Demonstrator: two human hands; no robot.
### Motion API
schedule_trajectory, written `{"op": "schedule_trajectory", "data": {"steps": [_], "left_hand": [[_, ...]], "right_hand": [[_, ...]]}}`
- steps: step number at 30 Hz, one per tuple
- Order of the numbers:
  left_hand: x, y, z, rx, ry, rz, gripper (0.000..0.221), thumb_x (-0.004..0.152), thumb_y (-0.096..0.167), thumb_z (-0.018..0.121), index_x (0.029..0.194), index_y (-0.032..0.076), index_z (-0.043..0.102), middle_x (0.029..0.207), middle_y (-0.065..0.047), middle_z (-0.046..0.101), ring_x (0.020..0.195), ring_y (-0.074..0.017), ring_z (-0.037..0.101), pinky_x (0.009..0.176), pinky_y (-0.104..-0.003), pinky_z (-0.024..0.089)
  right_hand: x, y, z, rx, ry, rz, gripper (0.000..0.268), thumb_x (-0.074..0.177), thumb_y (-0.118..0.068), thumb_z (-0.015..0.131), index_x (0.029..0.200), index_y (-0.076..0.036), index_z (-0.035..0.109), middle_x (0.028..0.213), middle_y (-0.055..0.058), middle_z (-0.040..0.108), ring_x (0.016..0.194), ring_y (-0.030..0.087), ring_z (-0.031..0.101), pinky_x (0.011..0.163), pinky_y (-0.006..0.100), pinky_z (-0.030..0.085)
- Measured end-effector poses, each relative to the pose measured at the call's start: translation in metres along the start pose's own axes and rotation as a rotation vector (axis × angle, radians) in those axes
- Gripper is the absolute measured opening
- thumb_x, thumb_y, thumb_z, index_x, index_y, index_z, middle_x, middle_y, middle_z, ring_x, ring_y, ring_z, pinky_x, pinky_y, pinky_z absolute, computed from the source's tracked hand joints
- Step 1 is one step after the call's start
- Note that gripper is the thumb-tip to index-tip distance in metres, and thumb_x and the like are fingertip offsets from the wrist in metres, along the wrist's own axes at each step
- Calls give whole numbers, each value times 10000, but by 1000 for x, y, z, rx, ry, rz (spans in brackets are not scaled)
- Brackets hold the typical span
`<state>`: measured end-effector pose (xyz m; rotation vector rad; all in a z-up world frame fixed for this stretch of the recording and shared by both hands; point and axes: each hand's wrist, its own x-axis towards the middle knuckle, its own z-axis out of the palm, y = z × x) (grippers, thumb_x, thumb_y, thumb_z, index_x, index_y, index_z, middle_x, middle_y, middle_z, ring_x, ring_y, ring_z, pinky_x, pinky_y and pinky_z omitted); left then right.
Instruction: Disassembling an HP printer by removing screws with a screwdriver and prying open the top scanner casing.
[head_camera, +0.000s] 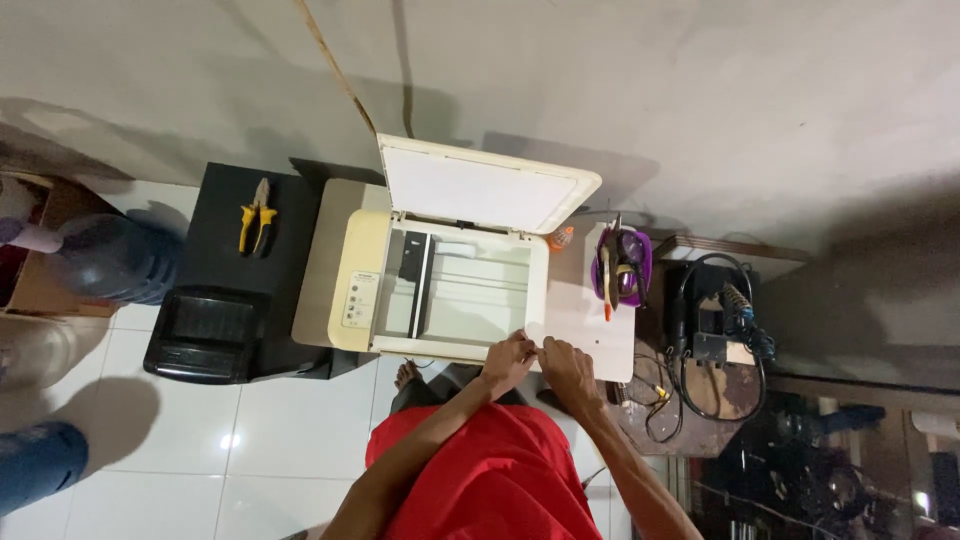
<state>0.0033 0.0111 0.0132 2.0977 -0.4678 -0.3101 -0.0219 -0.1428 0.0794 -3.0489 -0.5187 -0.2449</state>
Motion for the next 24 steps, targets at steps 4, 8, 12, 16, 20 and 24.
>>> {"op": "schedule_trajectory", "data": {"steps": [4,8,12,16,20,24], "left_hand": [[-1,4,-5,-32,-11,-6,167,936,179,672,990,29,723,991,-211,655,784,-535,700,679,-647,598],[4,0,-3,-10,-47,-29,170,925,190,685,1005,46,728,998,-193,656,787,-525,705,676,-628,599],[3,13,-15,-9,-78,-46,216,925,184,676,1044,10,720,999,-220,663,826,-550,702,714,-643,587],[14,-15,7,-25,-91,-32,200,929,193,684,1046,39,733,1015,-206,685,844,-525,716,719,-615,599],[-4,-27,18,-177,-57,-113,209,948,178,650,1045,-2,693,1011,-260,667,848,-562,684,711,-674,569],[-14,-5,-17,-188,-45,-77,185,951,172,675,1005,-3,693,981,-235,639,816,-539,685,674,-614,587]], "right_hand": [[2,-3,-12,158,-278,174,268,1002,-354,550,867,-123,552,711,103,598,710,405,729,632,532,593],[9,2,-2,174,-412,309,364,1005,-385,537,807,-81,570,695,152,617,738,445,734,659,538,587],[2,12,42,108,-576,210,219,959,-291,579,835,-111,568,723,119,608,779,419,741,693,531,590],[10,7,3,111,-544,181,116,961,-239,609,912,-139,579,798,62,597,825,367,749,730,499,586],[3,15,-8,167,-547,174,110,971,-195,586,1054,-128,613,926,99,600,951,391,716,832,554,572],[17,20,-37,350,-580,332,178,1014,-268,552,1091,-151,662,938,119,661,969,410,722,878,571,576]]}}
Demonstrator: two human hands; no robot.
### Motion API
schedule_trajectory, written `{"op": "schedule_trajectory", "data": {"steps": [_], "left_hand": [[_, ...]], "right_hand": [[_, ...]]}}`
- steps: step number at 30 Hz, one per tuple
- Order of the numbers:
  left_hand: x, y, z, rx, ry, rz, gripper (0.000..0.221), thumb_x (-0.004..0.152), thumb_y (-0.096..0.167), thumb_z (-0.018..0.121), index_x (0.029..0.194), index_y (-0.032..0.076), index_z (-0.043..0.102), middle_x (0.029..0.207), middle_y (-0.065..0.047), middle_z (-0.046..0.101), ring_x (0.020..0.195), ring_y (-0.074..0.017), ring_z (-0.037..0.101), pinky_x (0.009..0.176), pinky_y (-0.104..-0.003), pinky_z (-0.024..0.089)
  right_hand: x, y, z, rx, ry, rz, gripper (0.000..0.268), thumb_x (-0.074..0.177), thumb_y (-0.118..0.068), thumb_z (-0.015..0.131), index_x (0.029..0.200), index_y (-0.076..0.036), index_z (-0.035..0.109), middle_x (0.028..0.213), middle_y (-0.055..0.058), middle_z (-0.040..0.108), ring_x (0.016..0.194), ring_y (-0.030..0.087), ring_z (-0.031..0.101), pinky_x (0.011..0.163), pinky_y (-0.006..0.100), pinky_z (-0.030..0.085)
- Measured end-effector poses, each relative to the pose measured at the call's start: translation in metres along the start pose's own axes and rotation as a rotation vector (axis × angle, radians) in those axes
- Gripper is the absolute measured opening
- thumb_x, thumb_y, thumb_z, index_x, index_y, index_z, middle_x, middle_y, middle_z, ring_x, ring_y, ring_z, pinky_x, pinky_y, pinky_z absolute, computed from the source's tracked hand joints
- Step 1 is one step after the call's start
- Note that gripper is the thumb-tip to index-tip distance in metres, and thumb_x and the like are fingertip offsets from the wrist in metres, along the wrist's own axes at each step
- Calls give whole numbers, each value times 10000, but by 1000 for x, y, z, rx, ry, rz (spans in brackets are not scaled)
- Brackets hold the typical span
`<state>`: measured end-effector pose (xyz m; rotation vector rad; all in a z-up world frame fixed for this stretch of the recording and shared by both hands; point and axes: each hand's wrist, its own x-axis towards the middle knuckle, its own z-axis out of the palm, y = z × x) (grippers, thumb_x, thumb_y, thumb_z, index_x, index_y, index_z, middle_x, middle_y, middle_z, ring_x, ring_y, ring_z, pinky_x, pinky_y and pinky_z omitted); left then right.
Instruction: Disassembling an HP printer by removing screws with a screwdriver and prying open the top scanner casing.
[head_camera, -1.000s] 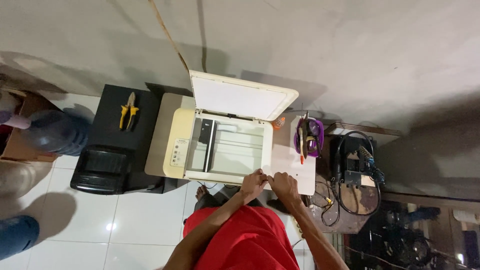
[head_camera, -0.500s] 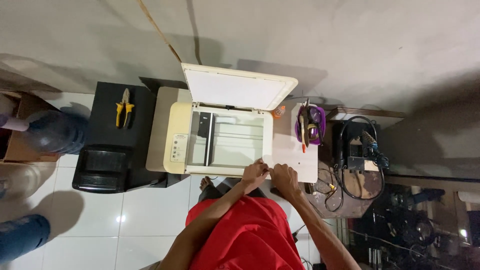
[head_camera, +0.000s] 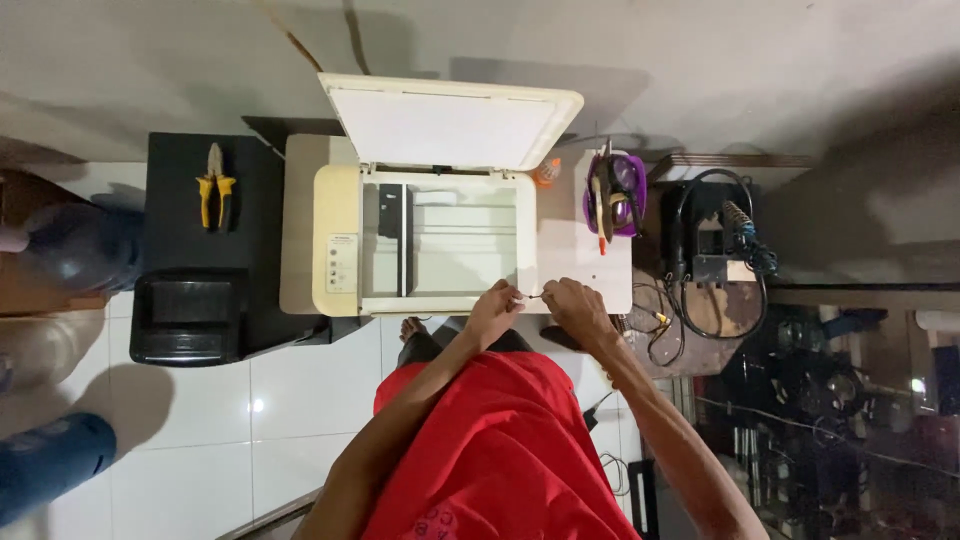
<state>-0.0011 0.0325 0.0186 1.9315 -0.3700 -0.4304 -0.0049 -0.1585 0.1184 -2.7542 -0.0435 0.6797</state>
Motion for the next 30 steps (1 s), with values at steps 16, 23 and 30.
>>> {"op": "schedule_trajectory", "data": {"steps": [16,23,30], "left_hand": [[-1,-21,18,105,21,7,117,885,123,758,943,22,761,929,-188,662,784,-459,718,670,-559,619],[-3,0,14,27,65,-14,130,891,130,726,940,10,742,900,-209,648,765,-473,701,642,-566,604],[23,-29,42,147,84,65,198,887,116,707,1009,-38,737,928,-255,649,758,-547,687,652,-628,589]], "right_hand": [[-16,12,27,110,64,35,228,1026,-319,602,1172,-174,700,999,140,736,992,390,730,852,571,607],[10,-16,5,94,-57,221,407,1005,-382,529,936,-49,752,855,210,751,866,409,756,770,547,608],[49,-16,39,-35,-194,135,353,965,-269,566,849,1,763,773,222,745,804,409,768,687,525,614]]}}
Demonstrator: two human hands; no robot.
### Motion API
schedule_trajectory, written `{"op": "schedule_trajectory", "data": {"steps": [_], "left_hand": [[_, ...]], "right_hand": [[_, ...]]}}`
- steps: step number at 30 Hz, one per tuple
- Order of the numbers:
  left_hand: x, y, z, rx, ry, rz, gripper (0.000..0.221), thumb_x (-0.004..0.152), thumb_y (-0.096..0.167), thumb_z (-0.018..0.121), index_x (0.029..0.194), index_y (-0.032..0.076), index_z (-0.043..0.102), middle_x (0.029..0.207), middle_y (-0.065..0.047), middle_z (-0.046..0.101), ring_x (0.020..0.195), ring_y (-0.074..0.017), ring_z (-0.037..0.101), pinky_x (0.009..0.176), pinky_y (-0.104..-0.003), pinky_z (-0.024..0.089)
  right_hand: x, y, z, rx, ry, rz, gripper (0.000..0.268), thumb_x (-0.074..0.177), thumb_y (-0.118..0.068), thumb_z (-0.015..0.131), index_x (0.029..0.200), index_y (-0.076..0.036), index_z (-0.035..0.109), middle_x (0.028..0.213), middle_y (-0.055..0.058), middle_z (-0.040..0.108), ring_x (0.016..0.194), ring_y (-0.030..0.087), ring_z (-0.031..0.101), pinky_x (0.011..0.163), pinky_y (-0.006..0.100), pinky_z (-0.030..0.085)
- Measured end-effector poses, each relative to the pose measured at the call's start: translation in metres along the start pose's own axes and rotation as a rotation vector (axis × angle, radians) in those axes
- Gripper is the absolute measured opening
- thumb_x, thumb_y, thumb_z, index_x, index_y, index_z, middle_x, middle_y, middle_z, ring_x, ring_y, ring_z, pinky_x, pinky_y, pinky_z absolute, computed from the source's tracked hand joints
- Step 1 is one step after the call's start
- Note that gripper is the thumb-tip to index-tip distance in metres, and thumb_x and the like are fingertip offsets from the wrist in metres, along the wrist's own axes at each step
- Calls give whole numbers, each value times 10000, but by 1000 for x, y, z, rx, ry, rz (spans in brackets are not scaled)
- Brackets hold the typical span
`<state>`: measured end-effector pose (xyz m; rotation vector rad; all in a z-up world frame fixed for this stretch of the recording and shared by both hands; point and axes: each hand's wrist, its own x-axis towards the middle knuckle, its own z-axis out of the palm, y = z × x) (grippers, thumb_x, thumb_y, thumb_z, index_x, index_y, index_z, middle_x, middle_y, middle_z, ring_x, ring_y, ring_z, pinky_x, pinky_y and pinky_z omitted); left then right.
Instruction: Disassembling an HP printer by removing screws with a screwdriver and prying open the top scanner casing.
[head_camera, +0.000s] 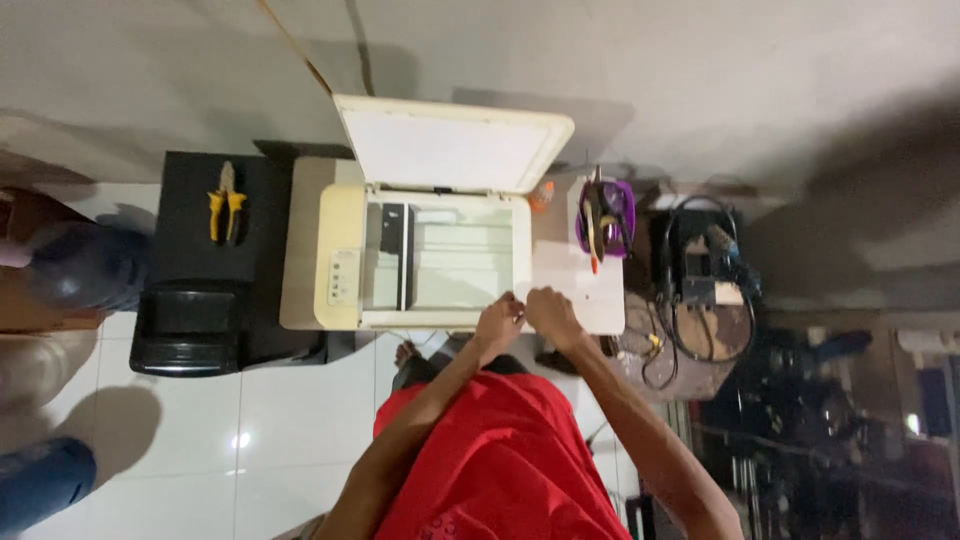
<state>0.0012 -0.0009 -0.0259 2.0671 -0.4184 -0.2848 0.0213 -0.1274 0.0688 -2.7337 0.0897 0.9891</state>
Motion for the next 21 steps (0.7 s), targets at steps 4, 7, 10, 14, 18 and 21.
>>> {"op": "schedule_trajectory", "data": {"steps": [4,7,10,14,18,21], "left_hand": [[4,13,-12,-21,-51,-88,197,923,199,665,928,19,743,984,-207,657,783,-534,693,692,-614,589],[2,3,-5,-21,-71,-40,229,934,227,659,923,13,741,991,-199,663,793,-532,702,699,-619,597],[6,0,-3,87,-78,-26,202,931,234,653,885,48,717,996,-184,656,802,-502,710,722,-600,594],[20,-57,31,-164,-109,18,242,924,223,599,938,2,697,1030,-271,642,869,-571,679,716,-659,568],[21,-35,12,4,-164,75,212,888,154,666,1019,-8,707,1050,-250,653,873,-496,719,750,-561,609],[2,-2,-29,-145,-148,24,234,896,88,672,1073,-64,688,1089,-297,621,930,-526,704,787,-591,603]], "right_hand": [[-15,2,-17,-72,-32,-141,247,916,-124,610,740,18,707,688,205,702,734,393,749,676,504,613],[-26,-5,-32,-186,-45,-225,241,918,-90,580,723,-3,691,672,161,694,694,339,736,643,476,599],[-53,-29,-57,-194,-10,-249,220,918,-34,532,746,49,641,723,176,668,718,303,704,666,468,591],[-53,-25,-55,-17,-10,-162,223,932,-50,499,772,38,627,753,165,644,727,316,672,702,491,568],[-41,4,-45,-192,60,-240,151,978,-76,565,923,-39,701,857,161,620,798,394,720,744,523,590],[-60,0,-58,-145,81,-226,176,1025,-130,545,1013,-61,707,959,150,601,863,398,711,805,513,580]]}}
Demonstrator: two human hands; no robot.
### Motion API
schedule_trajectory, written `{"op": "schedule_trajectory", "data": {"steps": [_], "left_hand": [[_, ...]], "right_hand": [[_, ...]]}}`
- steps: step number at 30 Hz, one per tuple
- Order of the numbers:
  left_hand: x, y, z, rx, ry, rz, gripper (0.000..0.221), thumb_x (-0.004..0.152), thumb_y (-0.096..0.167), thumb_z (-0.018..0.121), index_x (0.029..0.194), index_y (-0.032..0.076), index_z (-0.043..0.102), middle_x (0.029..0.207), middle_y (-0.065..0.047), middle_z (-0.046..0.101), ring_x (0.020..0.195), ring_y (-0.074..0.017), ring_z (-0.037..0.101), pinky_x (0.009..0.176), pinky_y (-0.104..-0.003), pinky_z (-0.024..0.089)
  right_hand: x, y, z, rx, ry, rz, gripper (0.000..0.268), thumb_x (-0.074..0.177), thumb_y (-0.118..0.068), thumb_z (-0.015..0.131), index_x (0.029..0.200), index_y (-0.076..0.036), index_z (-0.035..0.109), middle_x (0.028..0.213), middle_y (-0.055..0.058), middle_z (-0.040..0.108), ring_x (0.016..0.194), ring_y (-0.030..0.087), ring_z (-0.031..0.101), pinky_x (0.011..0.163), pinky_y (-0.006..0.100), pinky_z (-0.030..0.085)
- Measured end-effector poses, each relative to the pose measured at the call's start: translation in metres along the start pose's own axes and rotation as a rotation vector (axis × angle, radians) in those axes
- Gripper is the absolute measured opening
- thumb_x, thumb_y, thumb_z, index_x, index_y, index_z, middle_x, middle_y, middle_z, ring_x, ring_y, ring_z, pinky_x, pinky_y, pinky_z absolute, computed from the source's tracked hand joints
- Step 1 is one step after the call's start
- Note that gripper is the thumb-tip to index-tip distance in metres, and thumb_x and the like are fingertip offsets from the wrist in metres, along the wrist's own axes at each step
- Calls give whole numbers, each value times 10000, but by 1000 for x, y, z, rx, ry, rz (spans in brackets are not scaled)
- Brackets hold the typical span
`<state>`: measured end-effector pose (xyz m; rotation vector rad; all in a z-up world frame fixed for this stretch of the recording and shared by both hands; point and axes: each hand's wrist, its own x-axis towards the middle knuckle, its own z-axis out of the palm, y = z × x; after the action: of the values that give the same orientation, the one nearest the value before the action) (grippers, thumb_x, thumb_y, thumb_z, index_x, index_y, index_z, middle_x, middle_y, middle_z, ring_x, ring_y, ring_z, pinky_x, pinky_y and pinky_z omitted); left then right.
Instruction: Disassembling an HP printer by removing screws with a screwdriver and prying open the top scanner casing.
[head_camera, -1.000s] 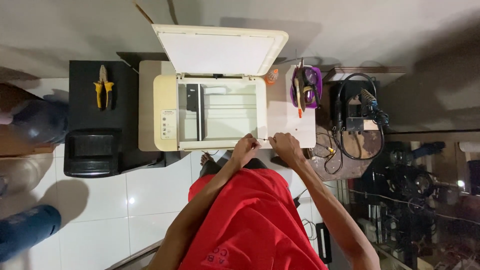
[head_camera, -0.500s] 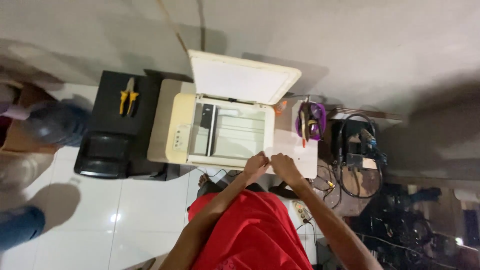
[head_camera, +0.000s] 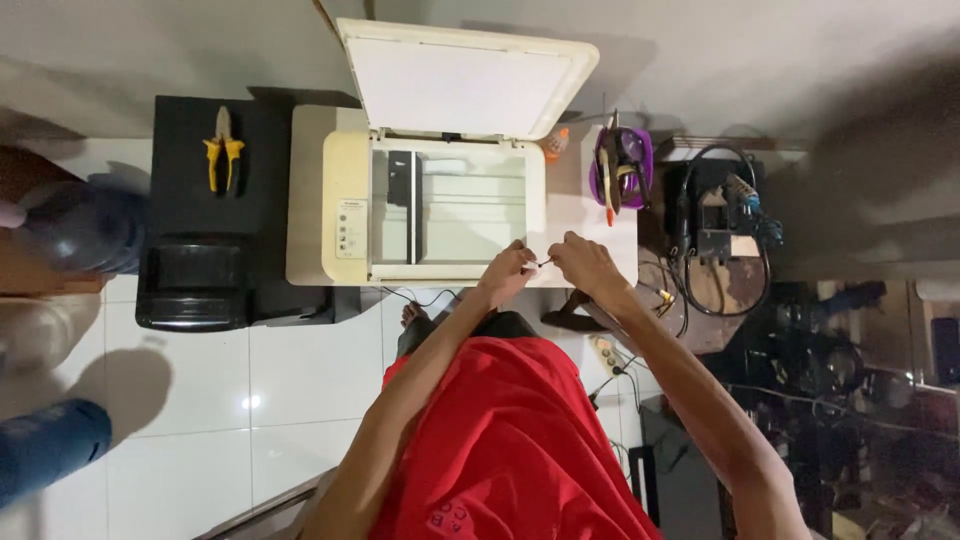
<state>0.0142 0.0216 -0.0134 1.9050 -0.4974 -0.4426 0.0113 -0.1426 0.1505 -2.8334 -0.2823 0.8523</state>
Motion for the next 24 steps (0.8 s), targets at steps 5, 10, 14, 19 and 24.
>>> {"op": "schedule_trajectory", "data": {"steps": [5,10,14,19,24], "left_hand": [[-25,-22,9,191,-16,49,175,918,115,679,1013,-31,705,1164,-227,593,849,-520,709,751,-593,615],[-57,-5,-7,416,-69,132,204,978,165,630,1127,59,723,1363,-106,520,975,-427,728,833,-495,639],[-86,22,-26,577,-51,357,279,901,29,686,1177,-2,697,1480,-196,457,1162,-426,646,854,-477,613],[-105,-6,-6,776,-168,389,338,943,115,659,1271,35,677,1669,-181,218,1358,-385,506,1033,-481,497],[-112,-44,14,576,-404,490,255,1003,68,533,1184,-19,690,1418,-246,502,1257,-431,562,978,-472,503]], "right_hand": [[-20,-1,-2,145,43,41,224,1044,-206,529,1169,-101,682,1017,167,587,973,465,687,863,571,565],[-27,8,27,209,101,171,244,1039,-326,542,1203,-223,692,1005,105,621,955,408,716,846,559,584],[-36,18,65,263,181,253,221,1027,-357,567,1195,-296,695,956,101,665,937,394,722,829,565,592],[-42,24,83,313,195,287,281,999,-358,581,1276,-372,620,1022,56,719,960,348,736,821,542,607],[-52,8,44,371,209,251,287,1024,-332,593,1265,-220,701,1022,141,738,962,406,726,833,554,599]]}}
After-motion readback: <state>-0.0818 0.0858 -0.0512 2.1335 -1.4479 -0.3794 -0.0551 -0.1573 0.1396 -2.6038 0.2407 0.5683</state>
